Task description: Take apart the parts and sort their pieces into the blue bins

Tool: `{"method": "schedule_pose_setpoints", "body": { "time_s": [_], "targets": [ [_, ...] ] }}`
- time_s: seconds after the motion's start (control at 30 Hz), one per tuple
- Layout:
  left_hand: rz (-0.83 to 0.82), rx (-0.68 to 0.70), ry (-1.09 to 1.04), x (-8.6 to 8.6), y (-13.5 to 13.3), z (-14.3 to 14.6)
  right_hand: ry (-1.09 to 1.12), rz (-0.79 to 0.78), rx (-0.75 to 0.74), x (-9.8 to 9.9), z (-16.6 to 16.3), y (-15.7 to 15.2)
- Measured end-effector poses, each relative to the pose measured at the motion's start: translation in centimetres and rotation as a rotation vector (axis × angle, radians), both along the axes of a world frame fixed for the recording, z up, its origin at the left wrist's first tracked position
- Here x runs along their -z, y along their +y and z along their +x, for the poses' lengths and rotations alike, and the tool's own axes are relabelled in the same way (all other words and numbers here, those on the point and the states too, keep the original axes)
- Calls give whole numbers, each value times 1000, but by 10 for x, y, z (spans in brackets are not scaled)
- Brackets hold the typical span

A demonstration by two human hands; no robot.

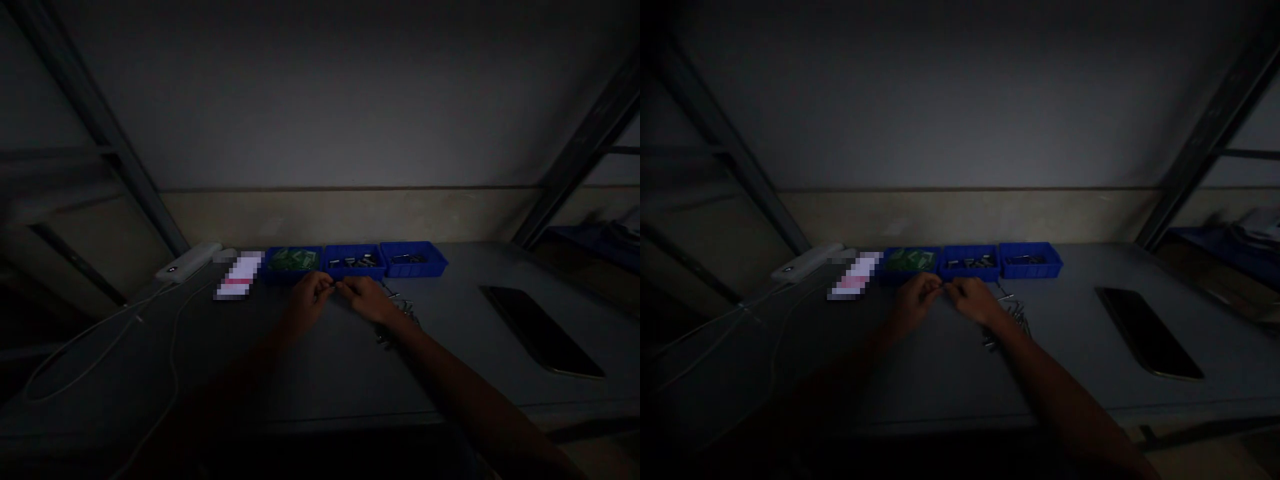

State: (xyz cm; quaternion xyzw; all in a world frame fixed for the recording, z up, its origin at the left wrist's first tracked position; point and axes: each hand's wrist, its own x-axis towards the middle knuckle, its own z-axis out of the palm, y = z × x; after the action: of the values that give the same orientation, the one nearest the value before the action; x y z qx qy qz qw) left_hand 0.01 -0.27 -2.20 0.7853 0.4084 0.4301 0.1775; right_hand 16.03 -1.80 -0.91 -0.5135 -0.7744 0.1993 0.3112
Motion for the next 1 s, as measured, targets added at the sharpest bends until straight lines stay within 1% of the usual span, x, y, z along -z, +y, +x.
{"method": "schedule_pose_setpoints", "body": {
  "time_s": [0.17,0.27,0.43,0.63,0.73,0.83,1.0],
  "targets": [
    [-204,12,-5,-5,-2,0,205,-42,-22,0,3,1],
    [-289,13,46,-7,-2,-1,245,-36,-47,2,4,0],
    [-283,23,82,-8,-3,-1,187,-22,-50,2,3,-2],
    [-268,38,-35,-1,0,0,145,-3,13,-2,2,-1],
    [-264,34,-53,-1,0,0,159,-1,19,0,2,0],
    [-275,14,-28,-6,-3,0,197,-1,16,2,2,0],
    [-294,23,20,-8,-3,0,234,8,-26,3,3,0]
  ]
}}
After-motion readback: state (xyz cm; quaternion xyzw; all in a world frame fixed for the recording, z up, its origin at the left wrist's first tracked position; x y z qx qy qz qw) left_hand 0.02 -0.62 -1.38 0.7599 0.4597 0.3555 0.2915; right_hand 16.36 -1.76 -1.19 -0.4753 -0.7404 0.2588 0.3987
